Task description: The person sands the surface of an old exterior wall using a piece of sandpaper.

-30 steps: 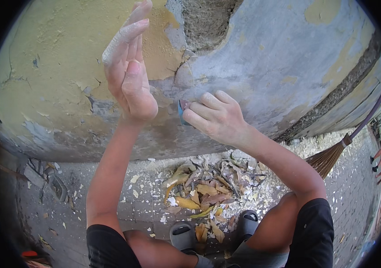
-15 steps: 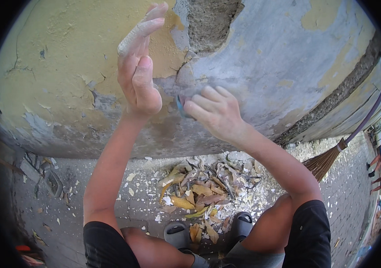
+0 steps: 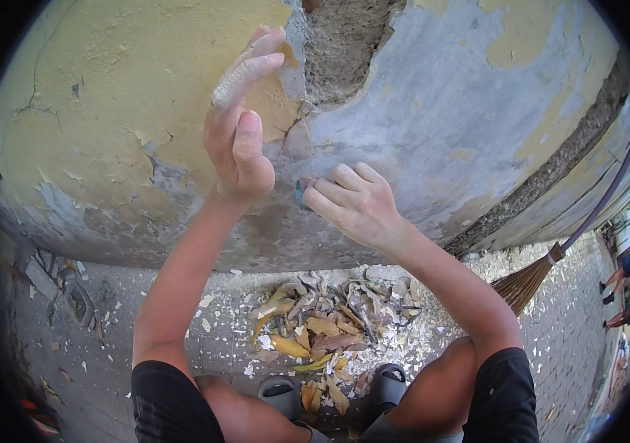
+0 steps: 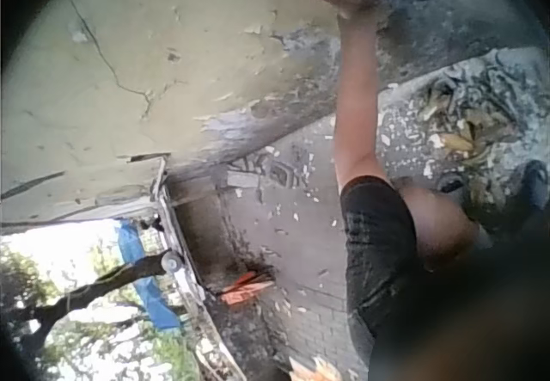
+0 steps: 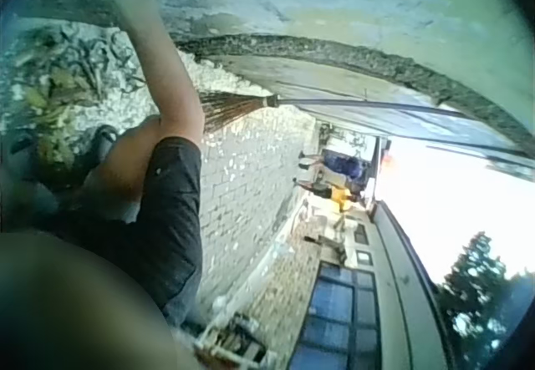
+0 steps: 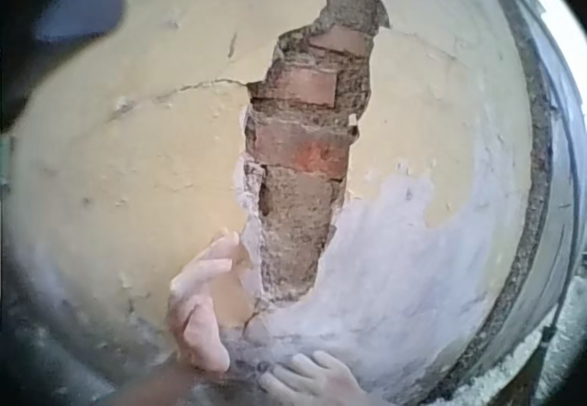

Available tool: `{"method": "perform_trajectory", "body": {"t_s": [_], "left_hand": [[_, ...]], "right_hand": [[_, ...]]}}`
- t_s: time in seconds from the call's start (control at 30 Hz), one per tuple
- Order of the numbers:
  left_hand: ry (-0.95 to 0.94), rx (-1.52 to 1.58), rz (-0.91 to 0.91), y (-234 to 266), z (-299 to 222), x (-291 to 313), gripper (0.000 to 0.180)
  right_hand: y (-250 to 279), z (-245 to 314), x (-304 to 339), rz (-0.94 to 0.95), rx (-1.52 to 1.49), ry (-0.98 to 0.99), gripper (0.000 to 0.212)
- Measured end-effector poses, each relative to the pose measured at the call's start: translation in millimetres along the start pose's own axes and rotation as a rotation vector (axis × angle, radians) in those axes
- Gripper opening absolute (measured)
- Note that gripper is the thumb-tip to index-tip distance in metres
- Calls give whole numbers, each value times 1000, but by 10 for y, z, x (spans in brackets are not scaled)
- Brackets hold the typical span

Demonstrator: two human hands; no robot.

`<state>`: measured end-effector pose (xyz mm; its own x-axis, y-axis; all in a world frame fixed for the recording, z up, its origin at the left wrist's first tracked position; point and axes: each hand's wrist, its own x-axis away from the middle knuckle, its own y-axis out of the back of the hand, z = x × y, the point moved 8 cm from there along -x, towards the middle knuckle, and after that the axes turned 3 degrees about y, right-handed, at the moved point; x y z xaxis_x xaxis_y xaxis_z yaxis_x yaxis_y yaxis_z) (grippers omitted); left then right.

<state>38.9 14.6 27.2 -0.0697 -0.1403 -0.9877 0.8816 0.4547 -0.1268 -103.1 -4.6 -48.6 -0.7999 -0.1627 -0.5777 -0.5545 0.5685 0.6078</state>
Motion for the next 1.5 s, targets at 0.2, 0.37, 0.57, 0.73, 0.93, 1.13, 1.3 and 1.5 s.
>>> {"method": "perform_trajectory", "body": {"t_s": [0.2,0.37,0.57,0.73,0.93,1.13,1.3,1.5], "left_hand": [[-3,-34,-66,-1,2,20,45],[-46,-107,-68,-103,-47,23,43],[-34,-113,33,-10,-3,33,50],[-34,-110,15,-114,-14,23,49],[-41,-60,6,10,23,53,49],[-41,-80,18,-134,-7,32,49],[12,-24,19,58,37,63,48],[-68,-77,88,-49,9,16,49]], "right_hand": [[107,-165,326,-38,49,49,17],[-2,-48,36,-126,0,17,17],[26,-70,58,-137,63,63,19],[72,-157,235,-130,78,10,19],[-14,-35,-64,-105,68,58,21],[33,-156,253,-121,46,49,19],[-106,148,-210,-92,26,81,20],[78,-322,884,-38,211,86,23]]}}
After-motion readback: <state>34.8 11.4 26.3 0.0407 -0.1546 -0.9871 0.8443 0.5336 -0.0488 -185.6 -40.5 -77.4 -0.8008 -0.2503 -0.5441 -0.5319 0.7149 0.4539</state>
